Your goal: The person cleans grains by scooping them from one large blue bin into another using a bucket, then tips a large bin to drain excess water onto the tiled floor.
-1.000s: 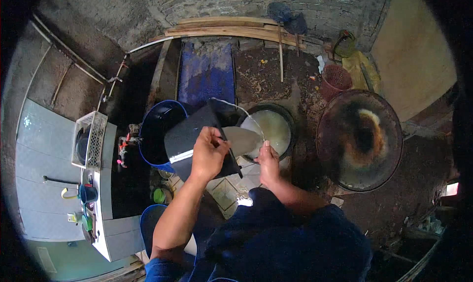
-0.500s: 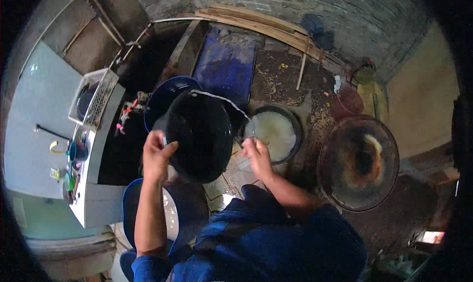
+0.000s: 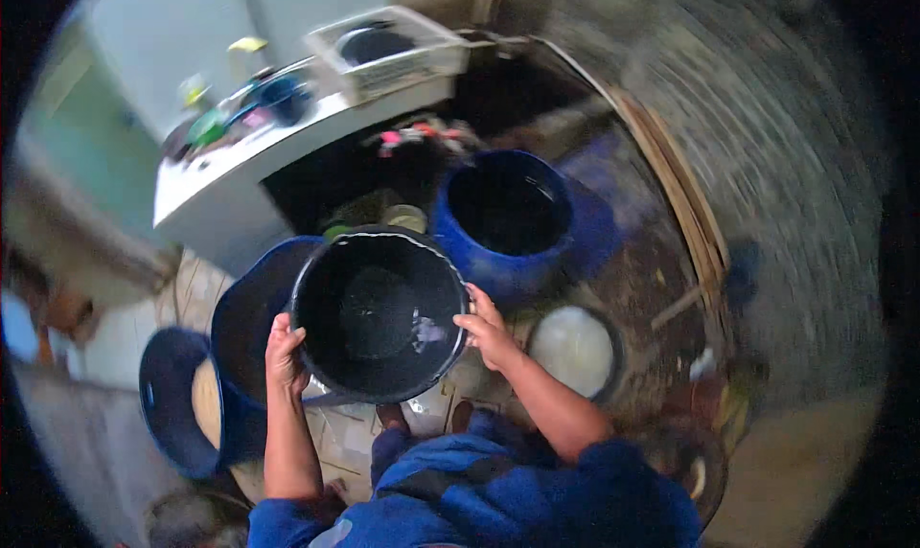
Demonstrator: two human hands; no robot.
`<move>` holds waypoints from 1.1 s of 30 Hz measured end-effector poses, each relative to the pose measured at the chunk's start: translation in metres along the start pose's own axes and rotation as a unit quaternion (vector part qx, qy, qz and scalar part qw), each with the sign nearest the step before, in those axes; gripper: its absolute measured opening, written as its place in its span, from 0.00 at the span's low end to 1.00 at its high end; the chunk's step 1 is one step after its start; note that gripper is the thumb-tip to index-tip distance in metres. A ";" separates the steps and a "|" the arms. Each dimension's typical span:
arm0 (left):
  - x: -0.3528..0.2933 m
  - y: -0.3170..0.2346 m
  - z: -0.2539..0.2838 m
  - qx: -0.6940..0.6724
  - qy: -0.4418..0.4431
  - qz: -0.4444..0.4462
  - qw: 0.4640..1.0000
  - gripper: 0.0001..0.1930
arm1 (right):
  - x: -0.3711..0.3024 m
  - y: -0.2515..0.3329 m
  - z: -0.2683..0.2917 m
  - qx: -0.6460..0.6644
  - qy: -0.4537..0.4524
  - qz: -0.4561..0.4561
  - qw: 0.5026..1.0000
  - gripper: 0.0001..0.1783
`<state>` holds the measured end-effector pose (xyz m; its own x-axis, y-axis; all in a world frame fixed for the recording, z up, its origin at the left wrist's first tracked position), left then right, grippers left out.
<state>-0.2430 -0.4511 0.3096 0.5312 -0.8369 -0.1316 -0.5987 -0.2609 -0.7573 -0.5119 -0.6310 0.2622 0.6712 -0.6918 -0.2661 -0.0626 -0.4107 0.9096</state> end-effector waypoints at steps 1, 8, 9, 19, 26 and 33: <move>-0.002 -0.006 0.041 0.028 -0.049 -0.038 0.998 0.10 | 0.020 -0.005 -0.023 0.000 0.003 0.023 1.000 0.36; -0.062 0.017 0.297 0.276 -0.470 -0.035 0.838 0.19 | 0.107 -0.032 -0.159 -0.250 0.011 -0.028 0.968 0.32; -0.079 0.031 0.336 0.357 -0.534 -0.024 0.766 0.24 | 0.121 -0.048 -0.168 -0.261 0.029 -0.020 0.965 0.33; -0.082 0.101 0.439 0.293 -0.678 0.129 0.662 0.38 | 0.240 -0.216 -0.264 -0.565 0.091 0.021 0.820 0.39; -0.086 0.104 0.436 0.400 -0.737 0.061 0.541 0.26 | 0.287 -0.350 -0.318 -0.671 0.119 -0.032 0.731 0.43; -0.077 0.101 0.439 0.380 -0.722 0.073 0.573 0.25 | 0.322 -0.447 -0.339 -0.738 0.121 -0.041 0.663 0.48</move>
<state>-0.0813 -0.2018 -0.0376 0.7791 0.5920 -0.2063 -0.5580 0.5048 -0.6587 -0.0169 -0.4689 -0.1217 0.7370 -0.5148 -0.4379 0.6528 0.7101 0.2639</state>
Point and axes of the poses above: each hand's wrist, its own x-axis towards the middle knuckle, its own z-axis out of the back of the hand, y = z × x, the point moved 5 cm from there along x, towards the middle knuckle, and after that the axes turned 3 degrees about y, right-handed, at the moved point
